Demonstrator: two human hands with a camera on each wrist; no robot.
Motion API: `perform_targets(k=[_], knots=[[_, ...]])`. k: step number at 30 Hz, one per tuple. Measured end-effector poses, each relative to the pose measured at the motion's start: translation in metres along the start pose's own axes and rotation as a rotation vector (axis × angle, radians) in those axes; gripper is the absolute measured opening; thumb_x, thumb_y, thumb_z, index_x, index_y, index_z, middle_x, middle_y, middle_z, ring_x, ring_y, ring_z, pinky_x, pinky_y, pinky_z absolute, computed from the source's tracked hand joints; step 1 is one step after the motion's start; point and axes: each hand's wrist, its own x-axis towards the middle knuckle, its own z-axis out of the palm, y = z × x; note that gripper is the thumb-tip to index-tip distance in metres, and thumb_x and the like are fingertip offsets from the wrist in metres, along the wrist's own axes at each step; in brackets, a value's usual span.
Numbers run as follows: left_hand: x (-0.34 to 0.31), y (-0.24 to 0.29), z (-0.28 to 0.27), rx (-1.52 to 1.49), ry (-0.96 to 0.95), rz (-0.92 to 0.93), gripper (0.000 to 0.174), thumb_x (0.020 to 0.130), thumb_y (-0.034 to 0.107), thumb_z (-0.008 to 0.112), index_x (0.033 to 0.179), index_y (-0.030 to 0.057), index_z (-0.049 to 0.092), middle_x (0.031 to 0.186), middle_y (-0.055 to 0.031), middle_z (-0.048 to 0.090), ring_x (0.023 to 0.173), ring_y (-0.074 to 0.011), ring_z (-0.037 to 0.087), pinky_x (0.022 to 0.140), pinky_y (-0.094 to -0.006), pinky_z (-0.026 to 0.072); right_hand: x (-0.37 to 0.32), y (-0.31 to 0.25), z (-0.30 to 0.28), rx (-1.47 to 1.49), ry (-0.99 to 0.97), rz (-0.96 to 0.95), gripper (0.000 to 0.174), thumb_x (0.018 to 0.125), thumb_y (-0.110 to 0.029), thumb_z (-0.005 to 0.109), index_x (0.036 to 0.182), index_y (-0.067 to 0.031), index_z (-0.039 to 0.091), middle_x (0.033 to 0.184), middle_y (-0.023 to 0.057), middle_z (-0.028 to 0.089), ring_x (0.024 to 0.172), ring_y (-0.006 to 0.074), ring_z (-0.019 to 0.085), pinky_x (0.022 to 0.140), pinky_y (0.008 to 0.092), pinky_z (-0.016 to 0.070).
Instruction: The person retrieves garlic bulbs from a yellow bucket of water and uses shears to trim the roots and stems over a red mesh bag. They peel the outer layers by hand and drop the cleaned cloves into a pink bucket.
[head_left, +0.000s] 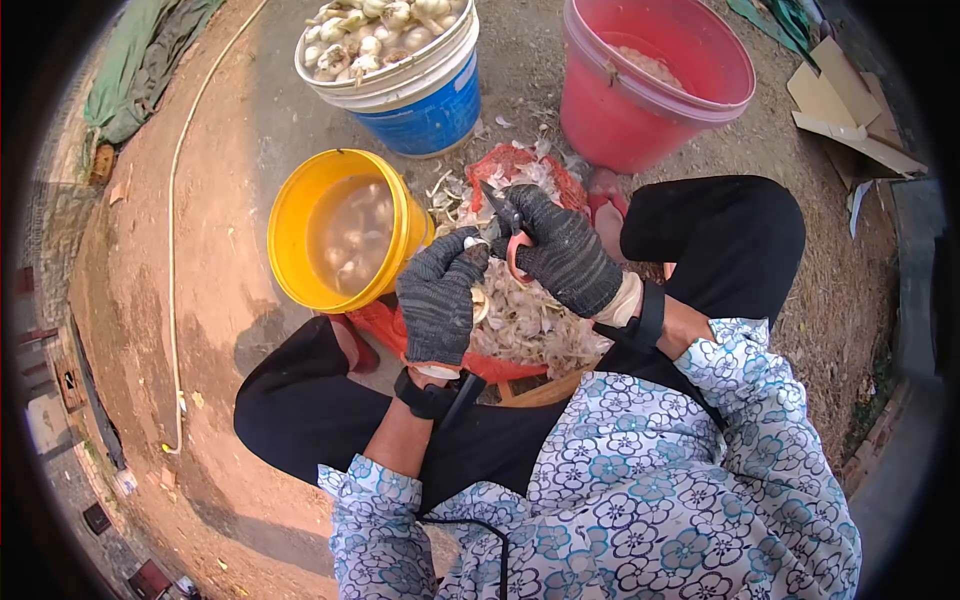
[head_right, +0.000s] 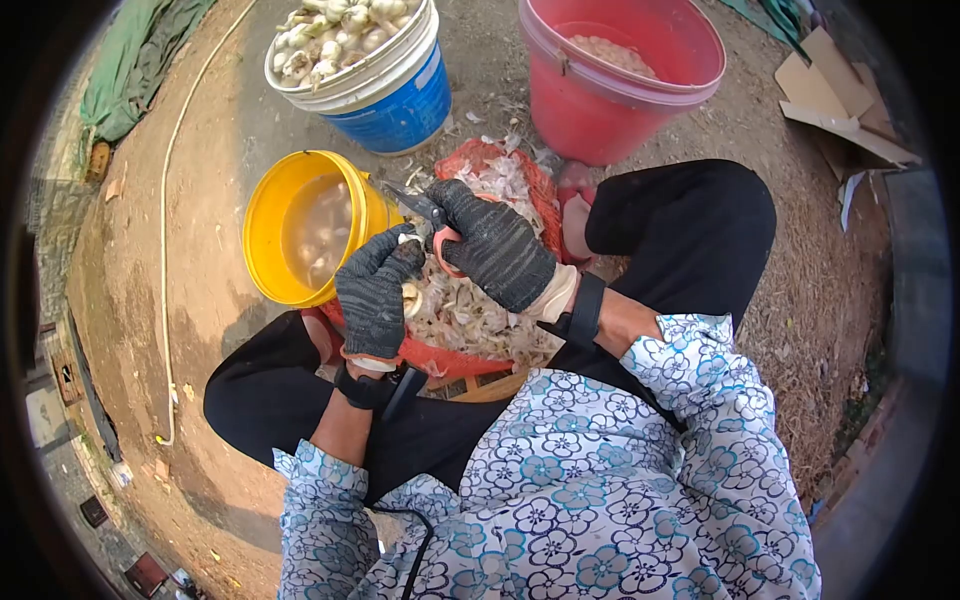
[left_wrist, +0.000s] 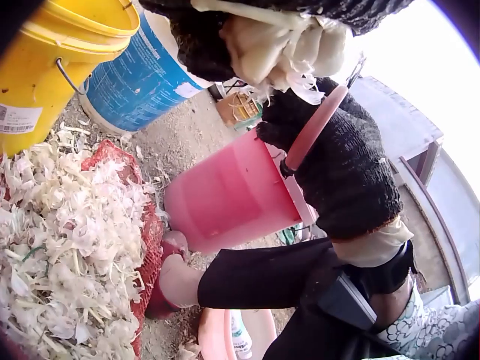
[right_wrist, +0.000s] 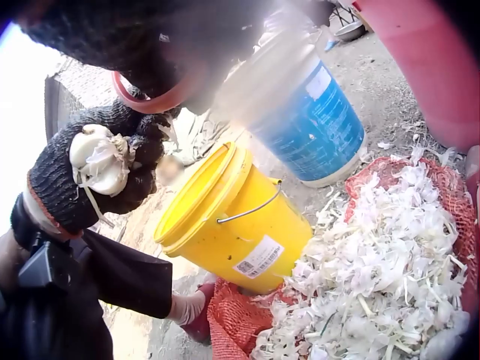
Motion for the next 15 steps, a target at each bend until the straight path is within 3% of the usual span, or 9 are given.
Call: perform_targets(k=[4, 6, 8, 9, 10, 11, 12, 14, 15], knots=[[0.003, -0.004, -0.003, -0.035, -0.052, 0.010, 0.020, 0.081, 0.004, 0.057, 0.099, -0.0043, 0.061, 0.086, -0.0047, 0.062, 0.075, -0.0082, 0.055, 0.068, -0.0212, 0.0451, 0.001, -0.002, 0.001, -0.075, -0.031, -0.069, 0.025, 0.076, -0.010, 0.052, 0.100, -0.0022, 0.052, 0.076, 0.0146, 0.053, 0.071, 0.0298, 0.054, 0.066, 0.0357, 0.0431], [0.006, -0.007, -0.008, 0.177, -0.105, 0.067, 0.020, 0.081, 0.004, 0.057, 0.099, -0.0039, 0.061, 0.085, -0.0054, 0.062, 0.074, -0.0079, 0.055, 0.067, -0.0218, 0.0454, 0.000, 0.006, 0.005, -0.058, -0.068, -0.024, 0.021, 0.076, -0.011, 0.053, 0.095, -0.0022, 0.051, 0.076, 0.0148, 0.053, 0.069, 0.0295, 0.053, 0.064, 0.0360, 0.0424], [0.007, -0.007, -0.012, 0.165, -0.127, 0.057, 0.019, 0.081, 0.005, 0.056, 0.098, -0.0034, 0.061, 0.082, -0.0052, 0.062, 0.072, -0.0083, 0.055, 0.066, -0.0217, 0.0455, -0.003, 0.011, 0.007, -0.076, -0.046, -0.015, 0.021, 0.074, -0.010, 0.054, 0.094, -0.0021, 0.050, 0.076, 0.0145, 0.052, 0.069, 0.0289, 0.053, 0.064, 0.0354, 0.0427], [0.008, -0.008, -0.015, 0.056, -0.201, 0.022, 0.018, 0.082, 0.006, 0.056, 0.097, -0.0033, 0.061, 0.080, -0.0046, 0.061, 0.070, -0.0088, 0.055, 0.065, -0.0216, 0.0454, -0.001, 0.036, 0.016, 0.279, 0.010, 0.011, 0.021, 0.073, -0.009, 0.056, 0.091, -0.0023, 0.048, 0.077, 0.0139, 0.051, 0.070, 0.0285, 0.053, 0.064, 0.0358, 0.0433], [0.009, -0.010, -0.019, -0.052, -0.273, -0.010, 0.018, 0.083, 0.006, 0.055, 0.097, -0.0032, 0.061, 0.078, -0.0041, 0.061, 0.069, -0.0093, 0.055, 0.065, -0.0214, 0.0453, 0.001, 0.040, 0.014, 0.147, -0.013, 0.042, 0.020, 0.073, -0.008, 0.057, 0.089, -0.0023, 0.048, 0.077, 0.0134, 0.051, 0.071, 0.0284, 0.053, 0.064, 0.0359, 0.0437], [0.012, -0.024, -0.022, 0.208, -0.284, 0.235, 0.018, 0.083, 0.007, 0.051, 0.094, -0.0033, 0.062, 0.082, -0.0099, 0.062, 0.074, -0.0132, 0.058, 0.068, -0.0258, 0.0474, -0.002, 0.042, 0.011, 0.127, -0.068, 0.107, 0.030, 0.073, -0.010, 0.060, 0.098, -0.0027, 0.046, 0.085, 0.0094, 0.050, 0.078, 0.0209, 0.051, 0.069, 0.0324, 0.0440], [0.011, -0.031, -0.022, 0.206, -0.279, 0.232, 0.018, 0.083, 0.007, 0.051, 0.094, -0.0033, 0.062, 0.082, -0.0099, 0.062, 0.074, -0.0132, 0.058, 0.068, -0.0258, 0.0474, -0.003, 0.044, 0.009, 0.108, -0.122, 0.171, 0.040, 0.074, -0.012, 0.064, 0.107, -0.0031, 0.044, 0.093, 0.0053, 0.048, 0.085, 0.0133, 0.048, 0.073, 0.0288, 0.0443], [0.008, -0.029, -0.020, -0.167, -0.300, 0.040, 0.016, 0.085, 0.008, 0.053, 0.092, -0.0036, 0.060, 0.079, -0.0040, 0.060, 0.070, -0.0096, 0.055, 0.065, -0.0228, 0.0461, -0.005, 0.023, 0.006, 0.067, -0.145, 0.119, 0.039, 0.074, -0.012, 0.063, 0.106, -0.0027, 0.044, 0.092, 0.0052, 0.049, 0.084, 0.0131, 0.048, 0.073, 0.0290, 0.0444], [0.008, -0.025, -0.022, -0.195, -0.336, 0.014, 0.019, 0.084, 0.006, 0.050, 0.096, -0.0040, 0.061, 0.085, -0.0086, 0.063, 0.076, -0.0120, 0.058, 0.069, -0.0247, 0.0474, -0.006, 0.016, 0.006, 0.025, -0.163, 0.065, 0.038, 0.074, -0.012, 0.063, 0.106, -0.0022, 0.044, 0.091, 0.0052, 0.049, 0.083, 0.0128, 0.048, 0.073, 0.0293, 0.0445]])
